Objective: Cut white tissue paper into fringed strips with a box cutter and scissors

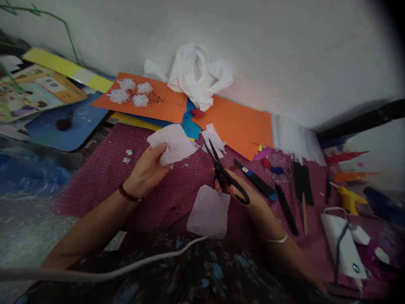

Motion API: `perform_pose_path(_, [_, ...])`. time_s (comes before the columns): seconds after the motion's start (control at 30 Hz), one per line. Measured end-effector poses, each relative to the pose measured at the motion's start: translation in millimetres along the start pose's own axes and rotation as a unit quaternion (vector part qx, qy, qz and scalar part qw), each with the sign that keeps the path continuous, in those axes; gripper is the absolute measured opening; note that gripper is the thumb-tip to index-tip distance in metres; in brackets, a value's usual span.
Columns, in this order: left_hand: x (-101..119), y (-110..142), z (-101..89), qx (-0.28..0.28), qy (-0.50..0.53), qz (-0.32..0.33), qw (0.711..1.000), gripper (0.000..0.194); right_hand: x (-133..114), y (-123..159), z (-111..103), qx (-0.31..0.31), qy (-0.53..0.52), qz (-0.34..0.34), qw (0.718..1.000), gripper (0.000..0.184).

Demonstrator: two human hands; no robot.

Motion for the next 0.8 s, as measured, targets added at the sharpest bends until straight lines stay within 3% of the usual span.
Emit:
perform_pose_path(0.2, [-2,-3,7.1,-0.017,0.021,0.025,0.999,0.053,-13,0,5,-0.031,0.055,0.022,0.998,0.080])
perform_pose_path(0.43, [7,-1,1.8,0.020,0.014,0.055,0.998,0.045,-17,-10,6,-0.094,0.061,0.032,0.993,0.073])
perform_pose_path(0.8, [-1,-5,-4.8,-0.002,-0.145,0.020,0.989,0.026,-28,-28,4,-0.111,0.056,0.048,0.991,0.068])
Point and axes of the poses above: each hand's wrist, its own y-axis away from the middle knuckle, its own z-axis out of the palm, x = y × z, the point moved 8 cm from there along -y, towards the middle knuckle, and after that the axes turned 7 degrees about -x, right-handed, at the moved point
